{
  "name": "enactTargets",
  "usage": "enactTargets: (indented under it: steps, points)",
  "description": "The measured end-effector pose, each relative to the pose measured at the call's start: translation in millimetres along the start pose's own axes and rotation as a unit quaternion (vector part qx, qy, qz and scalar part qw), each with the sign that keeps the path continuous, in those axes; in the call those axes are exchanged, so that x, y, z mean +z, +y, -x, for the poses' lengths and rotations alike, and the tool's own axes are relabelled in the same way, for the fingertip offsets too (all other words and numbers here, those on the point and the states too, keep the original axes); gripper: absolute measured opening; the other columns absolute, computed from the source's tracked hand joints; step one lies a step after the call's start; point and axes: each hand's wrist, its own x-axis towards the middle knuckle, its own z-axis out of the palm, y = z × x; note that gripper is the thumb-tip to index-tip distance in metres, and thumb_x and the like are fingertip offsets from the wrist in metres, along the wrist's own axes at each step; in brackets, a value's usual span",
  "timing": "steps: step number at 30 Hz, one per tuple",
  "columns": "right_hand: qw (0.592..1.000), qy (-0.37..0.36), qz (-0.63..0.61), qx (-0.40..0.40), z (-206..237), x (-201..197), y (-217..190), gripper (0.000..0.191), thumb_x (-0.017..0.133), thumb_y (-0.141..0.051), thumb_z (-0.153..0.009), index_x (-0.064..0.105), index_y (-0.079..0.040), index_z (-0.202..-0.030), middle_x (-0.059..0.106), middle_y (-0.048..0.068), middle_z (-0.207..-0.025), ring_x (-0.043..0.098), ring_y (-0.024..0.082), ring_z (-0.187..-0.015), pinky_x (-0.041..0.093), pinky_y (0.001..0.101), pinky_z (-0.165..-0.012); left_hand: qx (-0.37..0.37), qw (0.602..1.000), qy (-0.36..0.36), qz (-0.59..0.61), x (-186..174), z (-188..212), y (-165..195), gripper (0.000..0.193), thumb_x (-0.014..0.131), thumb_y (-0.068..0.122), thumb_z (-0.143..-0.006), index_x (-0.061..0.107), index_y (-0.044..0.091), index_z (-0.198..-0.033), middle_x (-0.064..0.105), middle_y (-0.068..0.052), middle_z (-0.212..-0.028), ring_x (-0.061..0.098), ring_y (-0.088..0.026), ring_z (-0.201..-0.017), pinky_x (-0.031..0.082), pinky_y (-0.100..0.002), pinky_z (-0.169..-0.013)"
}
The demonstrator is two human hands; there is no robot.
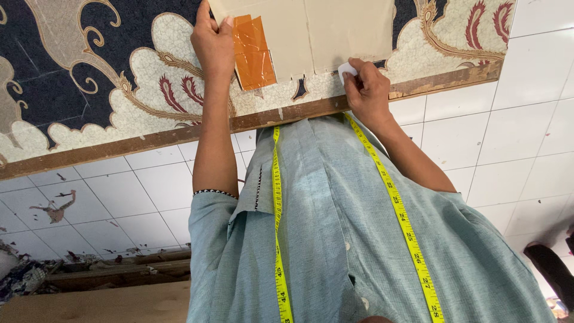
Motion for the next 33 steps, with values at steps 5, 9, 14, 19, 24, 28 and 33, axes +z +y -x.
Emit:
enactTargets:
  steps: [5,9,14,19,24,28,33]
  points:
    - [1.000,0.006,0.008,-0.021,1,3,-1,0.019,0.075,0.001,-0.100,0.066,0.003,-0.117,0.064,0.014,-0.087,0.058,0.018,-0.064,0.048,0.0313,-0.059,-0.022,1.000,-0.013,0.011,0,2,1,0.053,0.077,0.004,-0.099,0.056,0.007,-0.147,0.050,0.002,-0.067,0.045,-0.006,-0.061,0.042,-0.029,-0.057]
    - [1.000,-0.009,0.007,-0.025,-1,7,-6,0.024,0.074,0.002,-0.099,0.065,0.003,-0.121,0.063,0.014,-0.085,0.060,0.021,-0.066,0.048,0.0334,-0.059,-0.024,1.000,-0.013,0.008,0,2,0,0.055,0.077,0.004,-0.099,0.054,0.007,-0.148,0.049,0.003,-0.066,0.044,-0.005,-0.060,0.041,-0.029,-0.056]
    - [0.998,-0.030,0.009,-0.051,-5,12,-11,0.027,0.072,0.003,-0.098,0.064,0.000,-0.123,0.063,0.015,-0.088,0.062,0.025,-0.069,0.049,0.0366,-0.061,-0.066,0.997,-0.026,-0.012,2,2,-1,0.055,0.073,0.007,-0.100,0.050,0.008,-0.151,0.054,0.005,-0.065,0.046,-0.003,-0.055,0.040,-0.027,-0.050]
    - [0.997,-0.042,0.026,-0.051,-8,16,-15,0.025,0.072,0.003,-0.097,0.064,-0.001,-0.121,0.063,0.014,-0.087,0.063,0.025,-0.066,0.049,0.0370,-0.059,-0.046,0.999,-0.023,0.011,0,4,3,0.050,0.070,0.006,-0.103,0.052,0.007,-0.150,0.060,0.001,-0.068,0.049,-0.004,-0.057,0.040,-0.027,-0.052]
    - [0.995,-0.037,0.067,-0.069,-10,19,-17,0.025,0.071,0.003,-0.095,0.064,-0.001,-0.119,0.064,0.014,-0.088,0.065,0.028,-0.066,0.050,0.0398,-0.058,-0.023,0.998,-0.017,0.048,0,5,5,0.038,0.068,0.004,-0.104,0.058,0.007,-0.141,0.075,-0.003,-0.080,0.063,-0.005,-0.064,0.048,-0.028,-0.057]
    - [0.990,-0.044,0.109,-0.082,-14,24,-21,0.023,0.070,0.003,-0.093,0.064,0.000,-0.115,0.066,0.015,-0.089,0.065,0.031,-0.065,0.050,0.0421,-0.058,-0.021,0.999,-0.012,0.047,1,3,7,0.036,0.069,0.003,-0.102,0.059,0.006,-0.137,0.077,-0.006,-0.082,0.068,-0.010,-0.067,0.052,-0.031,-0.062]
    - [0.994,-0.083,0.057,-0.051,-24,16,-23,0.015,0.070,0.002,-0.092,0.067,0.003,-0.107,0.070,0.018,-0.092,0.069,0.029,-0.070,0.055,0.0391,-0.065,0.047,0.997,0.019,0.065,-2,3,12,0.040,0.071,0.000,-0.099,0.057,0.004,-0.136,0.080,-0.011,-0.091,0.078,-0.015,-0.079,0.058,-0.033,-0.071]
